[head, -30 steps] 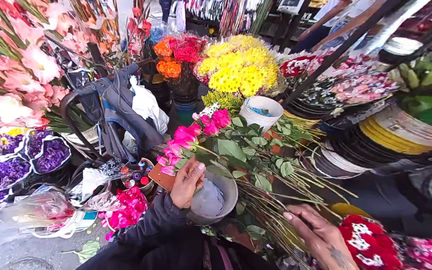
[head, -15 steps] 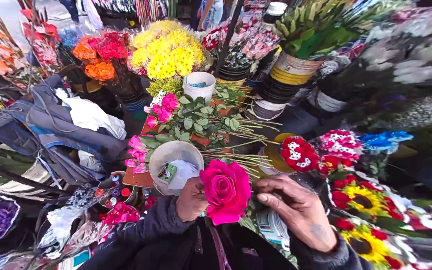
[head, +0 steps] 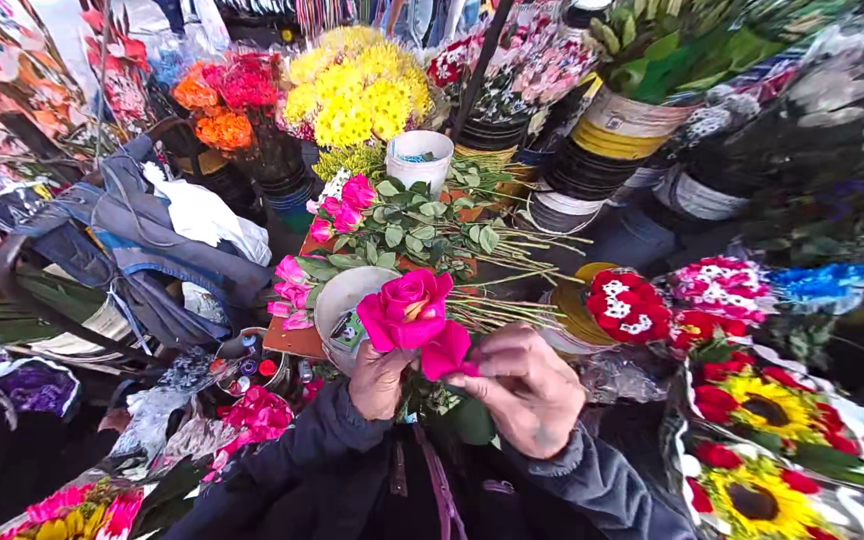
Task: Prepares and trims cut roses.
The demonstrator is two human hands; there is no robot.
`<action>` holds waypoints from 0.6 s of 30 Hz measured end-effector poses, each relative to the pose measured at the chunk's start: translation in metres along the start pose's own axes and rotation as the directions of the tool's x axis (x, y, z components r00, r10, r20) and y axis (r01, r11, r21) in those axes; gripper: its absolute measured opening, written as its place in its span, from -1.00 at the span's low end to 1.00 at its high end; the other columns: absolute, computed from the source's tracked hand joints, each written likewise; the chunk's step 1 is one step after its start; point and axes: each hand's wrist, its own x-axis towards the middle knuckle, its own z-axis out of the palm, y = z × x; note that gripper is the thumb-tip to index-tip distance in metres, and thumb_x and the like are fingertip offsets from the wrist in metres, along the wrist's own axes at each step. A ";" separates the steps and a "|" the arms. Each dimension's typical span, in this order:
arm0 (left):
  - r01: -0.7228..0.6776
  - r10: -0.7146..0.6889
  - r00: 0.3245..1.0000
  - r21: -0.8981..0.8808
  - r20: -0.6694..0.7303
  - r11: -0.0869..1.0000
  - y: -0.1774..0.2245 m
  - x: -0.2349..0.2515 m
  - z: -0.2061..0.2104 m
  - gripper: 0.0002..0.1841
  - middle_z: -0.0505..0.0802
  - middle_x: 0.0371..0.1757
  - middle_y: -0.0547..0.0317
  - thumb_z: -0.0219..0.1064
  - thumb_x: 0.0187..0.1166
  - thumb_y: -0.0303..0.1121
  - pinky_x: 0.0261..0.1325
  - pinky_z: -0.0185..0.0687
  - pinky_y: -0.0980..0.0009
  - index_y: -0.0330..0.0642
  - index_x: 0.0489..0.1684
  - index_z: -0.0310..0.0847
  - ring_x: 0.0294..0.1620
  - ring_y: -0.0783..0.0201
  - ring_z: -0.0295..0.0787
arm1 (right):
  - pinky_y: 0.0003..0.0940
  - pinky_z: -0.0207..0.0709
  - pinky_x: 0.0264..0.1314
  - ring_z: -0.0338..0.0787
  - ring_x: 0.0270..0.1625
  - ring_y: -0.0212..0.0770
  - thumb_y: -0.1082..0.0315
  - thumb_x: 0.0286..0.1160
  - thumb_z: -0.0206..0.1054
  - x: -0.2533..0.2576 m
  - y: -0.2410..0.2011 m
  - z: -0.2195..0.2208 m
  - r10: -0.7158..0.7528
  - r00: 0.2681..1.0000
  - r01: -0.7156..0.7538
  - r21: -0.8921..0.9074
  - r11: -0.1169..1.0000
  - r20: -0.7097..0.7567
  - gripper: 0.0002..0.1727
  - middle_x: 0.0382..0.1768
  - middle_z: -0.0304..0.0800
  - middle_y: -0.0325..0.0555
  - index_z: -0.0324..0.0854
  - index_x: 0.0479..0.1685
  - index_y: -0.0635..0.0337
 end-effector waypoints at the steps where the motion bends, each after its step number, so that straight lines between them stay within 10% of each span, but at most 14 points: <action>1: -0.020 0.020 0.999 -0.003 0.032 1.000 -0.001 0.000 0.000 -0.86 0.94 -0.20 0.33 0.38 0.61 -0.42 0.02 0.77 0.49 -0.02 -0.11 0.89 -0.19 0.53 0.83 | -0.45 0.57 0.27 0.70 0.14 -0.37 0.19 0.39 0.62 -0.002 0.002 0.002 -0.060 0.998 0.060 -0.016 0.998 0.001 -0.82 -0.09 0.75 -0.33 0.71 -0.30 -0.04; 3: -0.023 0.023 0.994 -0.003 0.103 1.000 0.000 0.000 0.002 -0.84 0.94 -0.18 0.31 0.34 0.65 -0.41 0.03 0.74 0.52 -0.03 -0.08 0.88 -0.16 0.52 0.84 | -0.33 0.64 0.35 0.72 0.24 -0.30 0.28 0.45 0.55 0.001 0.007 0.003 0.059 0.992 -0.040 0.167 0.985 -0.110 -0.89 0.05 0.73 -0.32 0.71 -0.21 -0.07; 7: -0.037 0.022 0.972 0.060 0.234 0.998 -0.002 0.001 0.002 -0.79 0.95 -0.16 0.26 0.25 0.73 -0.37 0.06 0.72 0.53 -0.05 -0.03 0.88 -0.12 0.51 0.84 | -0.34 0.81 -0.08 0.84 -0.12 -0.29 0.54 0.52 0.27 0.024 0.010 -0.017 0.465 0.877 -0.362 0.469 0.806 -0.123 -0.72 0.11 0.73 -0.21 0.43 0.10 0.05; 10: -0.084 0.046 0.958 0.124 0.283 0.989 -0.009 0.004 0.004 -0.80 0.93 -0.11 0.34 0.25 0.74 -0.32 0.10 0.72 0.53 0.01 0.04 0.84 -0.08 0.54 0.82 | -0.42 0.72 0.05 0.75 0.08 -0.34 0.28 0.56 0.41 0.026 -0.003 -0.019 0.395 0.911 -0.411 0.369 0.834 0.120 -0.63 0.22 0.70 -0.18 0.63 0.29 0.20; 15: -0.154 0.103 0.965 0.203 0.242 0.967 -0.013 0.007 0.002 -0.83 0.93 -0.18 0.34 0.27 0.72 -0.37 0.04 0.74 0.52 -0.01 -0.02 0.83 -0.15 0.53 0.82 | -0.52 0.73 -0.01 0.78 -0.02 -0.41 0.41 0.26 0.63 0.009 0.001 -0.006 0.342 0.922 -0.269 0.335 0.903 -0.181 -0.89 -0.14 0.79 -0.31 0.81 -0.35 0.02; 18: -0.126 0.108 0.990 0.225 0.089 0.966 -0.010 0.012 0.001 -0.86 0.95 -0.18 0.30 0.34 0.66 -0.40 -0.04 0.73 0.56 -0.09 -0.10 0.87 -0.21 0.55 0.81 | -0.56 0.53 0.23 0.67 0.11 -0.48 0.19 0.55 0.47 -0.015 -0.004 -0.008 -0.067 0.998 0.067 -0.052 0.996 -0.012 -0.93 -0.07 0.74 -0.40 0.76 -0.23 -0.10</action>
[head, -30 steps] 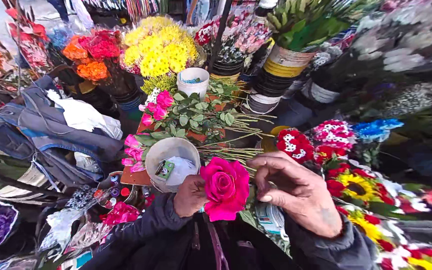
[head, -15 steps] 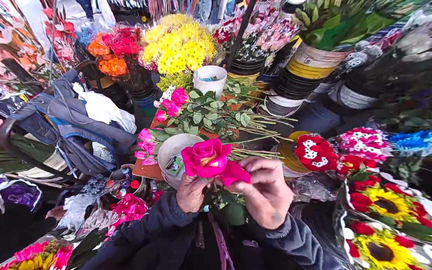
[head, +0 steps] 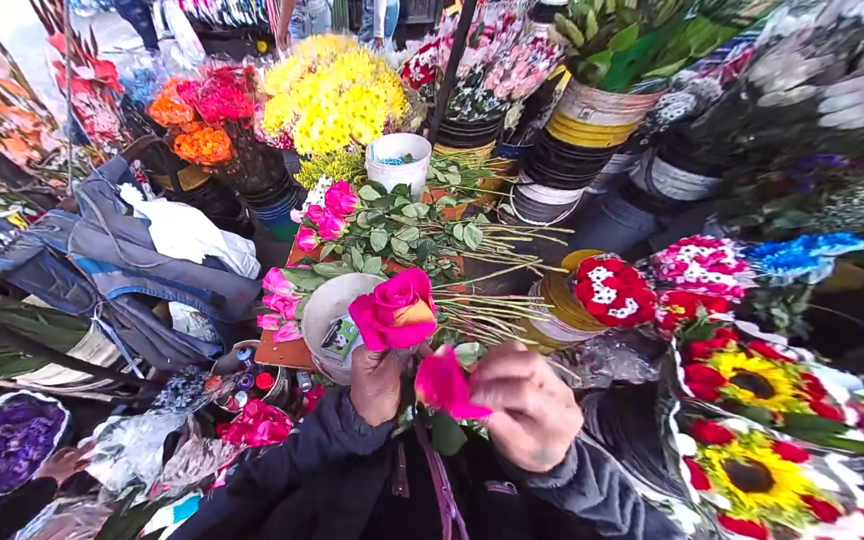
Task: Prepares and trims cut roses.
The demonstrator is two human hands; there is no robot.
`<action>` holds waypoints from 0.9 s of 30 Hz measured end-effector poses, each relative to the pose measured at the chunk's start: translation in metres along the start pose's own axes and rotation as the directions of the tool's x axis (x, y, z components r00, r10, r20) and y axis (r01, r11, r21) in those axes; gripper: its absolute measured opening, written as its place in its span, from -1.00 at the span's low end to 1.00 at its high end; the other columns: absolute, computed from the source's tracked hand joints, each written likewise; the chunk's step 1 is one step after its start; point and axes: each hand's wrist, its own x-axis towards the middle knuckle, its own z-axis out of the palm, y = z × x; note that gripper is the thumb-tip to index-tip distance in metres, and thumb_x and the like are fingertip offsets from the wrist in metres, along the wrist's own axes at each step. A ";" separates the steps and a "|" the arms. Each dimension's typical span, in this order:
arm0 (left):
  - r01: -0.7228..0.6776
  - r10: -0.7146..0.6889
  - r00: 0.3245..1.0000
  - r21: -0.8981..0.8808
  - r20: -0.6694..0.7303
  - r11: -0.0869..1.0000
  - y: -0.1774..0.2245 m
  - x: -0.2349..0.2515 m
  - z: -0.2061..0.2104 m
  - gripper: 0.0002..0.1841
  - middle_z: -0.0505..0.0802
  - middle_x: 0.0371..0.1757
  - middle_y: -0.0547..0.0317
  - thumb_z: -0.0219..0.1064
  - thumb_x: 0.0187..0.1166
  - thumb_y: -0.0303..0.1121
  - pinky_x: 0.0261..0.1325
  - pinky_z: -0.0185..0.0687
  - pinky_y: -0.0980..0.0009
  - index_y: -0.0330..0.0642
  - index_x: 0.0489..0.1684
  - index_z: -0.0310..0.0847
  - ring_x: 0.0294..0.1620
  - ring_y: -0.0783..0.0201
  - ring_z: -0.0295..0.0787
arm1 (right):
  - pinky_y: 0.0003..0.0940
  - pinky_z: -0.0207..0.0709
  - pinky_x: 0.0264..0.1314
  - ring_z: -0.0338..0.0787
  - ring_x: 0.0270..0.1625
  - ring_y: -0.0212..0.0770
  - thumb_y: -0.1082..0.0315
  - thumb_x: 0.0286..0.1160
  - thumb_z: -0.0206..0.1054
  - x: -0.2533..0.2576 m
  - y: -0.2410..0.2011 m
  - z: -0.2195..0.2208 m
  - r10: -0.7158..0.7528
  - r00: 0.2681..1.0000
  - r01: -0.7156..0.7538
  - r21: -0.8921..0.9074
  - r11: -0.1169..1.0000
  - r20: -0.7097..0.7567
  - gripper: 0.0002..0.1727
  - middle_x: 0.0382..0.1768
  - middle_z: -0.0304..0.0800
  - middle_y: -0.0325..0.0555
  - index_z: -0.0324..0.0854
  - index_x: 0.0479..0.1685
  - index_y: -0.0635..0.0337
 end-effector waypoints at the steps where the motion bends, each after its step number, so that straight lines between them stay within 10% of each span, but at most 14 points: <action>1: 0.014 -0.014 1.000 -0.001 -0.016 1.000 -0.001 0.002 -0.001 -0.87 0.95 -0.19 0.26 0.35 0.64 -0.42 -0.10 0.71 0.58 -0.15 -0.11 0.86 -0.25 0.56 0.80 | -0.47 0.50 0.31 0.64 0.17 -0.39 0.20 0.61 0.42 -0.003 -0.004 -0.001 -0.102 0.991 0.106 -0.044 0.993 0.085 -0.92 -0.02 0.70 -0.33 0.75 -0.16 -0.06; 4: 0.030 -0.033 0.997 -0.042 -0.072 0.999 -0.006 -0.002 0.000 -0.88 0.94 -0.23 0.21 0.42 0.51 -0.56 -0.17 0.76 0.53 -0.17 -0.16 0.85 -0.31 0.50 0.82 | -0.30 0.75 0.33 0.77 0.26 -0.25 0.31 0.64 0.36 0.001 -0.002 0.003 0.043 0.998 -0.046 0.055 0.997 0.056 -0.95 0.18 0.69 -0.18 0.65 -0.07 0.01; 7: -0.039 0.041 0.998 0.033 -0.053 0.999 -0.007 -0.006 0.004 -0.83 0.95 -0.18 0.32 0.45 0.46 -0.56 -0.13 0.80 0.53 -0.06 -0.16 0.87 -0.24 0.53 0.84 | -0.59 0.65 -0.30 0.72 -0.21 -0.47 0.37 0.61 0.18 0.013 0.006 0.005 0.275 0.960 -0.271 0.066 0.960 -0.062 -0.82 0.06 0.69 -0.16 0.54 0.08 0.16; 12: -0.098 0.097 0.995 0.099 0.013 0.990 -0.007 -0.004 0.005 -0.89 0.93 -0.18 0.48 0.44 0.55 -0.41 -0.02 0.77 0.57 0.02 -0.15 0.89 -0.14 0.64 0.82 | -0.59 0.63 -0.10 0.73 -0.11 -0.44 0.17 0.37 0.62 0.020 0.006 0.018 0.138 0.984 -0.151 -0.109 0.983 -0.114 -0.67 -0.17 0.78 -0.13 0.68 -0.23 0.23; 15: -0.058 0.058 0.998 -0.015 -0.002 0.998 -0.005 -0.005 0.001 -0.84 0.93 -0.21 0.39 0.41 0.56 -0.48 -0.14 0.76 0.58 0.01 -0.11 0.88 -0.27 0.60 0.80 | -0.60 0.67 -0.03 0.77 -0.11 -0.50 0.35 0.35 0.60 0.013 0.022 0.024 0.234 0.952 -0.174 0.280 0.944 -0.199 -0.85 -0.21 0.80 -0.34 0.72 -0.23 0.05; 19: -0.033 0.031 0.999 -0.054 -0.038 0.998 -0.002 -0.009 -0.007 -0.83 0.96 -0.18 0.15 0.39 0.53 -0.55 -0.09 0.81 0.48 -0.09 -0.09 0.83 -0.26 0.42 0.88 | -0.39 0.78 -0.22 0.84 -0.26 -0.31 0.45 0.48 0.36 0.011 0.035 0.016 0.664 0.739 -0.346 0.781 0.519 -0.114 -0.85 -0.19 0.84 -0.16 0.63 -0.05 0.05; 23: -0.071 0.073 0.996 0.036 -0.045 0.997 -0.009 -0.008 -0.008 -0.85 0.95 -0.16 0.22 0.42 0.54 -0.50 -0.05 0.79 0.47 -0.05 -0.08 0.85 -0.19 0.43 0.86 | -0.56 0.66 -0.40 0.72 -0.34 -0.44 0.54 0.31 0.20 0.015 0.013 0.013 0.459 0.885 -0.402 0.366 0.839 -0.082 -0.77 -0.04 0.72 -0.19 0.47 -0.07 0.11; 27: -0.141 0.146 0.989 0.146 -0.024 0.979 -0.011 -0.008 -0.001 -0.82 0.93 -0.07 0.53 0.44 0.54 -0.44 0.14 0.77 0.52 0.12 -0.07 0.86 -0.01 0.61 0.82 | -0.56 0.59 -0.02 0.69 -0.09 -0.43 0.01 0.49 0.48 0.016 -0.004 0.018 0.217 0.975 -0.223 -0.222 0.949 -0.054 -0.56 -0.18 0.73 -0.10 0.65 -0.10 0.29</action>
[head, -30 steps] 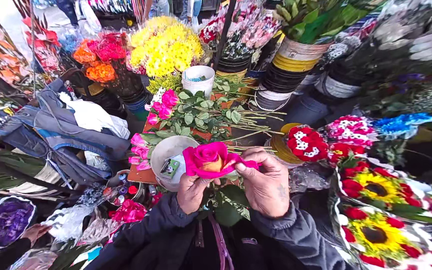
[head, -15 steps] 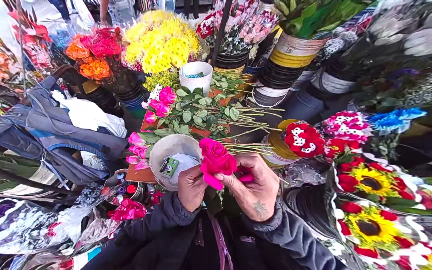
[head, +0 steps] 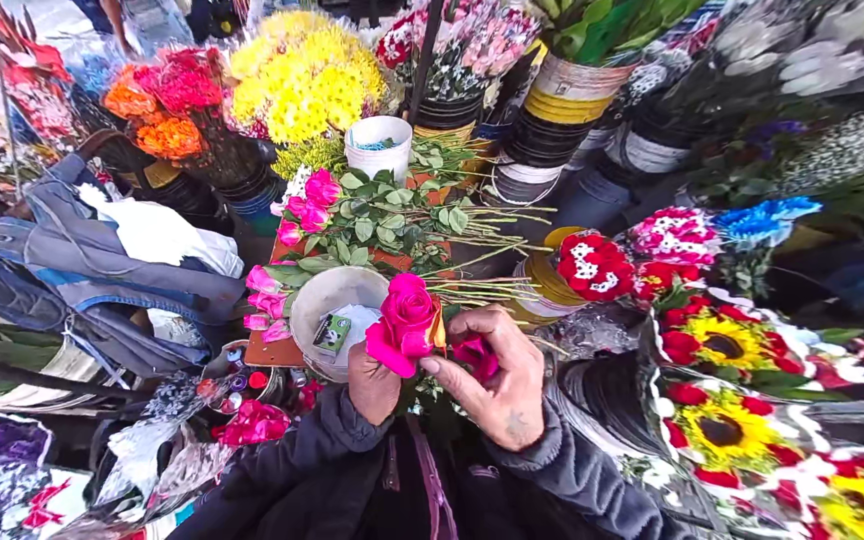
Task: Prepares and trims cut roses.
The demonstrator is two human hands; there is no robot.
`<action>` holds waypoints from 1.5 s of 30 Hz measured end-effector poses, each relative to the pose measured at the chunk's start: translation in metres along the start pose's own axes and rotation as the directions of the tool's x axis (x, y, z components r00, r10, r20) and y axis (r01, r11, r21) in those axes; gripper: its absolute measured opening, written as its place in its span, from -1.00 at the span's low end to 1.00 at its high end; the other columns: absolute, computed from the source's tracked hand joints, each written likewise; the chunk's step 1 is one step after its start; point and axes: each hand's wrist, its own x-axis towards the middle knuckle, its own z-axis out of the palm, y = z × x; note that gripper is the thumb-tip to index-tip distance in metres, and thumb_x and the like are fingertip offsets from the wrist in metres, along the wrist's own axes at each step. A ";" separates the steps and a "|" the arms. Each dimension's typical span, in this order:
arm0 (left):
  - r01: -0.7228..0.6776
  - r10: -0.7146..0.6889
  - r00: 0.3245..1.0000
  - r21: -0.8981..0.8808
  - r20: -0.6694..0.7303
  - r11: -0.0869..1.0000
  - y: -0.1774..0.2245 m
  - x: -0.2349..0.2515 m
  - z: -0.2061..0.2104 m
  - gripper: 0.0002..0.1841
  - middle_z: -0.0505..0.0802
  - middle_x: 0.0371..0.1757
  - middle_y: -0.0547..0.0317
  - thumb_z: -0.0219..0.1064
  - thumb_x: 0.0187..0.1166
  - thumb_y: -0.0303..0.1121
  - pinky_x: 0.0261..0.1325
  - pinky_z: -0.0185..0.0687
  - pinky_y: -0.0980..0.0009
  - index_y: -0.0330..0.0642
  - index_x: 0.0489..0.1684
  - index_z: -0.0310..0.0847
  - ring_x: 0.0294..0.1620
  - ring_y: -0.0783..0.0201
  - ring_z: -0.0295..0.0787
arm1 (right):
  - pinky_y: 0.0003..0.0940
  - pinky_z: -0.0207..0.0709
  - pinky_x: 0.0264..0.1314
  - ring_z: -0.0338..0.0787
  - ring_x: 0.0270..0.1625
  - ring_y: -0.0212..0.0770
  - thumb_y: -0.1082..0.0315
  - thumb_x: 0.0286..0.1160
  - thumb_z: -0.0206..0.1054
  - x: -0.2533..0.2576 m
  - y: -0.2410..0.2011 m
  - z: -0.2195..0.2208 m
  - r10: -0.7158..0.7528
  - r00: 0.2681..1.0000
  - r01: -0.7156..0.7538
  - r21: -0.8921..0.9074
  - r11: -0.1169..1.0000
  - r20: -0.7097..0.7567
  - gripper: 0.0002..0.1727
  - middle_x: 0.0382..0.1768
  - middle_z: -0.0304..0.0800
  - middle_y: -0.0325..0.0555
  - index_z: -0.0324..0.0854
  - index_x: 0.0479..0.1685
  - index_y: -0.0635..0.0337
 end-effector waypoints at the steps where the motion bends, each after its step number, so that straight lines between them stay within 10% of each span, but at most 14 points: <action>1: -0.021 0.020 1.000 0.017 0.019 1.000 -0.001 0.000 0.000 -0.84 0.93 -0.06 0.55 0.42 0.57 -0.41 0.18 0.75 0.52 0.13 -0.06 0.85 0.03 0.63 0.81 | -0.57 0.57 -0.05 0.68 -0.11 -0.43 -0.03 0.44 0.52 -0.001 0.000 0.003 0.003 1.000 -0.003 -0.037 0.999 -0.005 -0.52 -0.21 0.71 -0.08 0.65 -0.14 0.29; 12: 0.141 -0.129 0.988 -0.151 0.088 0.978 -0.002 -0.007 -0.002 -0.89 0.93 -0.18 0.21 0.39 0.60 -0.44 -0.07 0.77 0.48 -0.07 -0.07 0.80 -0.23 0.44 0.83 | -0.59 0.67 -0.35 0.76 -0.39 -0.52 0.54 0.31 0.49 -0.012 0.018 -0.016 0.349 0.926 -0.247 0.472 0.846 -0.142 -0.87 -0.37 0.83 -0.38 0.74 -0.23 0.14; 15: 0.140 -0.113 0.980 -0.169 0.161 0.976 -0.001 -0.009 -0.002 -0.87 0.93 -0.15 0.25 0.37 0.65 -0.34 -0.02 0.80 0.46 0.01 0.01 0.79 -0.17 0.44 0.86 | -0.65 0.56 -0.39 0.68 -0.42 -0.56 0.37 0.33 0.49 -0.020 0.021 -0.059 0.334 0.937 -0.330 0.048 0.943 -0.106 -0.92 -0.41 0.77 -0.39 0.71 -0.30 0.10; 17: 0.136 -0.095 0.973 -0.184 0.211 0.973 0.001 -0.005 -0.002 -0.84 0.93 -0.13 0.26 0.31 0.70 -0.33 0.00 0.79 0.47 0.05 0.06 0.79 -0.15 0.45 0.86 | -0.19 0.56 -0.35 0.78 -0.34 -0.22 0.10 0.33 0.44 -0.026 0.012 -0.104 0.338 0.941 -0.281 -0.557 0.782 -0.001 -0.74 -0.32 0.85 -0.13 0.78 -0.28 0.10; 19: 0.149 -0.091 0.961 -0.208 0.263 0.967 0.001 -0.003 -0.001 -0.80 0.93 -0.12 0.29 0.25 0.74 -0.34 0.01 0.77 0.51 0.08 0.09 0.80 -0.14 0.48 0.85 | 0.38 0.55 -0.33 0.83 -0.23 0.29 0.00 0.27 0.50 -0.031 0.001 -0.135 0.387 0.920 -0.214 -0.741 0.637 0.066 -0.54 -0.17 0.84 0.23 0.76 -0.07 0.22; 20: 0.159 -0.093 0.951 -0.210 0.294 0.965 0.000 -0.003 0.000 -0.79 0.93 -0.10 0.32 0.23 0.75 -0.33 0.02 0.76 0.53 0.11 0.11 0.80 -0.12 0.51 0.84 | 0.31 0.56 -0.26 0.82 -0.18 0.25 -0.10 0.28 0.49 -0.033 -0.005 -0.142 0.365 0.928 -0.196 -0.740 0.644 0.072 -0.45 -0.11 0.83 0.21 0.76 0.03 0.20; 23: 0.174 -0.090 0.917 -0.188 0.389 0.967 -0.006 -0.007 0.008 -0.77 0.91 -0.03 0.44 0.21 0.77 -0.28 0.04 0.75 0.56 0.19 0.16 0.78 -0.05 0.58 0.80 | -0.48 0.61 0.05 0.73 0.00 -0.42 -0.15 0.42 0.51 -0.021 -0.015 -0.128 0.188 0.976 -0.143 -0.320 0.937 0.114 -0.46 0.03 0.82 -0.19 0.79 0.13 0.10; 25: 0.148 -0.066 0.891 -0.149 0.448 0.978 -0.007 -0.010 0.013 -0.78 0.87 0.01 0.54 0.20 0.78 -0.24 0.10 0.72 0.59 0.21 0.17 0.77 0.01 0.65 0.76 | -0.61 0.60 0.08 0.69 0.07 -0.54 -0.10 0.37 0.57 -0.010 -0.011 -0.101 0.146 0.972 -0.162 0.073 0.984 0.184 -0.47 0.09 0.80 -0.33 0.78 0.15 0.10; 31: 0.125 -0.073 0.941 -0.140 0.331 0.982 -0.009 -0.009 0.012 -0.79 0.91 -0.10 0.42 0.21 0.78 -0.25 0.02 0.73 0.53 0.17 0.05 0.83 -0.09 0.55 0.80 | -0.69 0.39 -0.57 0.51 -0.58 -0.61 0.36 0.47 0.48 -0.024 0.020 -0.049 0.405 0.908 -0.318 0.805 0.500 0.106 -0.95 -0.43 0.71 -0.43 0.73 -0.23 -0.01; 35: 0.166 -0.141 0.978 -0.168 0.154 0.972 -0.008 -0.002 0.007 -0.86 0.95 -0.13 0.19 0.35 0.66 -0.39 -0.09 0.75 0.55 -0.06 -0.02 0.83 -0.20 0.46 0.85 | -0.57 0.69 0.08 0.79 -0.01 -0.48 0.15 0.45 0.56 -0.043 0.020 -0.089 0.042 0.972 -0.111 0.299 0.948 0.230 -0.86 -0.12 0.84 -0.35 0.80 -0.23 -0.03; 37: 0.183 -0.157 0.976 -0.175 0.154 0.967 -0.009 -0.007 0.007 -0.87 0.95 -0.13 0.14 0.41 0.58 -0.46 -0.13 0.78 0.52 -0.11 -0.02 0.81 -0.22 0.44 0.86 | -0.47 0.69 0.17 0.81 0.08 -0.37 0.13 0.44 0.53 -0.042 0.012 -0.108 0.088 0.965 -0.041 -0.190 0.981 0.247 -0.75 -0.04 0.87 -0.17 0.83 -0.04 0.04; 42: 0.111 -0.090 0.971 -0.085 0.222 0.990 -0.004 -0.007 0.019 -0.87 0.94 -0.12 0.46 0.45 0.53 -0.43 0.02 0.80 0.54 0.01 -0.11 0.89 -0.10 0.61 0.84 | -0.63 0.48 -0.28 0.60 -0.31 -0.53 -0.22 0.39 0.52 -0.021 -0.022 -0.090 0.063 0.996 -0.045 -0.283 0.958 0.055 -0.46 -0.32 0.70 -0.24 0.71 -0.20 0.15; 45: 0.096 -0.091 0.972 -0.015 0.215 0.995 -0.005 -0.006 0.019 -0.93 0.94 -0.22 0.37 0.52 0.39 -0.52 -0.01 0.80 0.53 -0.15 -0.28 0.88 -0.17 0.58 0.84 | -0.38 0.35 -0.53 0.60 -0.45 -0.27 -0.55 0.25 0.33 -0.016 -0.023 -0.049 0.023 0.999 -0.004 -0.469 0.883 0.034 -0.16 -0.39 0.64 -0.07 0.64 -0.27 0.20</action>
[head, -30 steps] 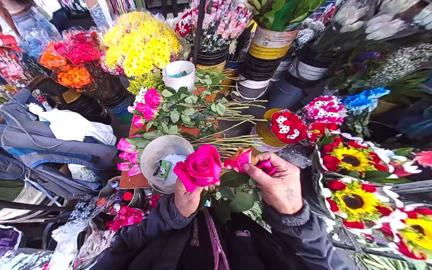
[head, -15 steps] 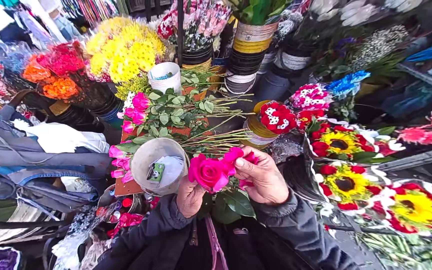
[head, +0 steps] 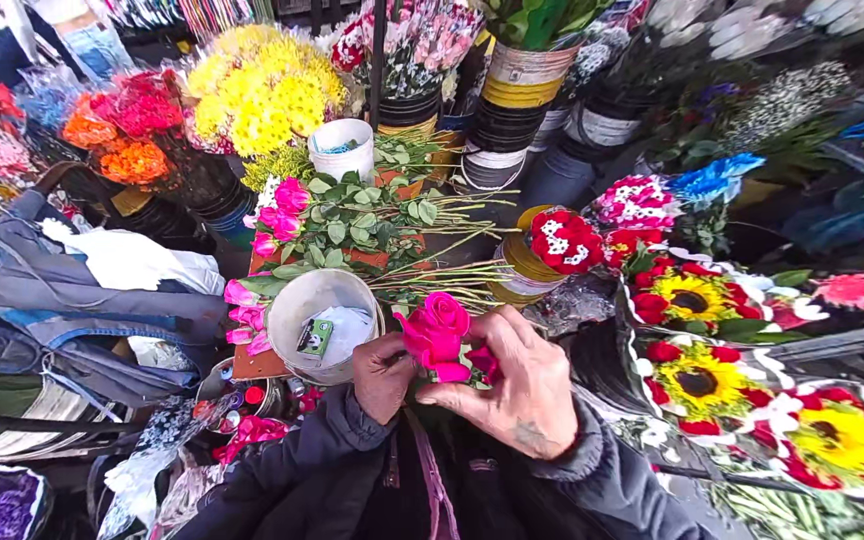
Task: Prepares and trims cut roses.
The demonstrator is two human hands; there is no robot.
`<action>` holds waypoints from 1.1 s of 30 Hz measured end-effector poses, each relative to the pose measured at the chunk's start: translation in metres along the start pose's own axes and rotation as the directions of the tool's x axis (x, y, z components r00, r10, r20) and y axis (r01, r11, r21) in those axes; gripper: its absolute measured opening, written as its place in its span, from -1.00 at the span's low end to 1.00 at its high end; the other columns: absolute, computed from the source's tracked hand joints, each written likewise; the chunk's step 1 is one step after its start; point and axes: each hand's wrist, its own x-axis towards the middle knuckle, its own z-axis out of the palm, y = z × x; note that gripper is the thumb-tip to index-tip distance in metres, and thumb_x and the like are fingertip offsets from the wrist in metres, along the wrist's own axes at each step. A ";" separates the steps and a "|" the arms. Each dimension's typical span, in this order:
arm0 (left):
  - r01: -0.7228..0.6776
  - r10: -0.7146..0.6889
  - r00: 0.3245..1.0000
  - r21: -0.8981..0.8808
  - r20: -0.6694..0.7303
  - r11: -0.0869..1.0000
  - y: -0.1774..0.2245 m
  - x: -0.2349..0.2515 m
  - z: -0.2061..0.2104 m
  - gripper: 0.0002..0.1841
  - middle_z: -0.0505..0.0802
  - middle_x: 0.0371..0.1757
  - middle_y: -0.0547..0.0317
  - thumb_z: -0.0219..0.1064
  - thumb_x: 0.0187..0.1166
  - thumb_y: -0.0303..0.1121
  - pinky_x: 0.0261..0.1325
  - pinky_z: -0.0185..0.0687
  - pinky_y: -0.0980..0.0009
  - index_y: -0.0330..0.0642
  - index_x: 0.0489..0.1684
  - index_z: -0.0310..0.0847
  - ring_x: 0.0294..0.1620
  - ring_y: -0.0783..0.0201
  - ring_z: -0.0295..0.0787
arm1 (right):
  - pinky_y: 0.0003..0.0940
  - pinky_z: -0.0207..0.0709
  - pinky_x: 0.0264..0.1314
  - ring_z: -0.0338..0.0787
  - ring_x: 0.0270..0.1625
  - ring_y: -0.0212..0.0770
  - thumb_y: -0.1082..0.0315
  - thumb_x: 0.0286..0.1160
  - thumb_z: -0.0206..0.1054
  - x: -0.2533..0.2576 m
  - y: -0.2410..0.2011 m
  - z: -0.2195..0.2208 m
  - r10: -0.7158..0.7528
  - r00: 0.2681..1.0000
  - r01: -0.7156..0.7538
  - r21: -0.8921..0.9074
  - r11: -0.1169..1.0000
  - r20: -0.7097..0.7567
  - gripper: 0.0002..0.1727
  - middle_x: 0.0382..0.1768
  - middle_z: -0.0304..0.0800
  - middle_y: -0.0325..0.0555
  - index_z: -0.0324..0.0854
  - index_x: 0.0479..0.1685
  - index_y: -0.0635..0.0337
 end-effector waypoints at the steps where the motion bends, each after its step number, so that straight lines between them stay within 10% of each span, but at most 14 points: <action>1: -0.013 0.013 1.000 0.032 -0.009 0.999 -0.002 0.000 -0.001 -0.95 0.93 -0.24 0.36 0.53 0.39 -0.51 -0.03 0.80 0.54 -0.18 -0.29 0.87 -0.19 0.58 0.83 | -0.33 0.35 -0.55 0.61 -0.47 -0.22 -0.48 0.34 0.33 0.001 0.000 0.009 -0.001 0.999 0.000 -0.024 1.000 -0.033 -0.22 -0.41 0.64 -0.03 0.64 -0.31 0.22; 9: -0.009 -0.003 0.994 -0.108 -0.110 0.994 0.004 -0.004 -0.003 -0.92 0.89 -0.40 0.36 0.48 0.44 -0.56 -0.37 0.77 0.57 -0.17 -0.28 0.84 -0.49 0.57 0.77 | -0.32 0.56 -0.12 0.69 -0.19 -0.14 0.33 0.72 0.22 -0.022 0.034 0.060 -0.404 0.835 0.454 0.054 0.890 -0.373 -0.88 -0.13 0.73 -0.02 0.61 -0.02 0.14; 12: 0.103 -0.119 0.989 -0.176 -0.083 0.979 0.008 -0.005 -0.002 -0.97 0.89 -0.46 0.25 0.48 0.45 -0.57 -0.42 0.70 0.60 -0.27 -0.30 0.82 -0.57 0.56 0.72 | -0.54 0.63 0.22 0.77 0.11 -0.46 0.22 0.74 0.27 -0.026 0.038 0.071 -0.097 0.919 0.277 0.452 0.848 -0.382 -0.86 0.03 0.82 -0.34 0.73 -0.02 -0.04; 16: 0.133 -0.150 0.986 -0.191 -0.077 0.973 0.007 -0.004 -0.002 -0.93 0.91 -0.41 0.18 0.41 0.52 -0.57 -0.38 0.68 0.62 -0.32 -0.26 0.83 -0.54 0.56 0.71 | -0.65 0.60 -0.36 0.68 -0.38 -0.58 0.21 0.66 0.36 -0.025 0.029 0.080 0.331 0.944 -0.053 0.982 0.180 -0.009 -0.83 -0.18 0.82 -0.41 0.77 0.08 -0.03; 20: 0.111 -0.129 0.987 -0.171 -0.098 0.979 0.006 -0.002 -0.008 -0.87 0.93 -0.33 0.12 0.33 0.62 -0.52 -0.37 0.63 0.64 -0.31 -0.29 0.80 -0.51 0.58 0.69 | -0.50 0.61 -0.33 0.71 -0.42 -0.38 0.23 0.70 0.29 -0.030 0.046 0.079 0.366 0.898 -0.094 0.918 -0.385 0.245 -0.82 -0.34 0.79 -0.19 0.67 0.07 0.07; 22: 0.082 -0.096 0.991 -0.154 -0.088 0.985 0.005 -0.003 -0.010 -0.86 0.94 -0.27 0.16 0.31 0.64 -0.51 -0.31 0.65 0.63 -0.27 -0.23 0.81 -0.45 0.58 0.71 | -0.37 0.72 -0.21 0.82 -0.29 -0.24 0.27 0.57 0.34 -0.036 0.057 0.074 0.403 0.858 -0.089 0.864 -0.495 0.319 -0.78 -0.26 0.83 -0.05 0.69 0.04 0.17; 25: 0.037 -0.044 0.998 -0.138 -0.050 0.990 0.002 -0.004 -0.011 -0.84 0.93 -0.20 0.22 0.27 0.69 -0.46 -0.24 0.65 0.62 -0.19 -0.12 0.83 -0.35 0.58 0.72 | -0.42 0.77 -0.25 0.87 -0.28 -0.31 0.50 0.32 0.35 -0.035 0.061 0.060 0.475 0.822 -0.191 0.937 -0.293 0.316 -0.82 -0.25 0.86 -0.10 0.69 -0.12 0.15; 28: -0.002 0.012 0.997 -0.151 0.070 0.989 0.000 -0.005 -0.010 -0.78 0.89 -0.27 0.38 0.21 0.78 -0.30 -0.12 0.67 0.59 -0.04 -0.17 0.81 -0.26 0.60 0.74 | -0.56 0.69 -0.42 0.76 -0.38 -0.45 0.67 0.17 0.23 -0.019 0.054 0.040 0.380 0.900 -0.312 0.924 0.222 0.213 -0.64 -0.09 0.77 -0.24 0.55 -0.11 0.04; 33: -0.003 0.078 0.966 -0.294 0.245 0.956 -0.001 -0.008 -0.006 -0.74 0.88 -0.07 0.56 0.12 0.83 -0.24 0.05 0.66 0.67 0.14 0.13 0.78 -0.07 0.71 0.74 | -0.60 0.62 0.03 0.69 0.08 -0.53 0.05 0.61 0.35 0.010 0.040 0.019 -0.086 0.939 -0.257 0.845 0.469 0.333 -0.56 0.25 0.72 -0.32 0.73 0.31 0.11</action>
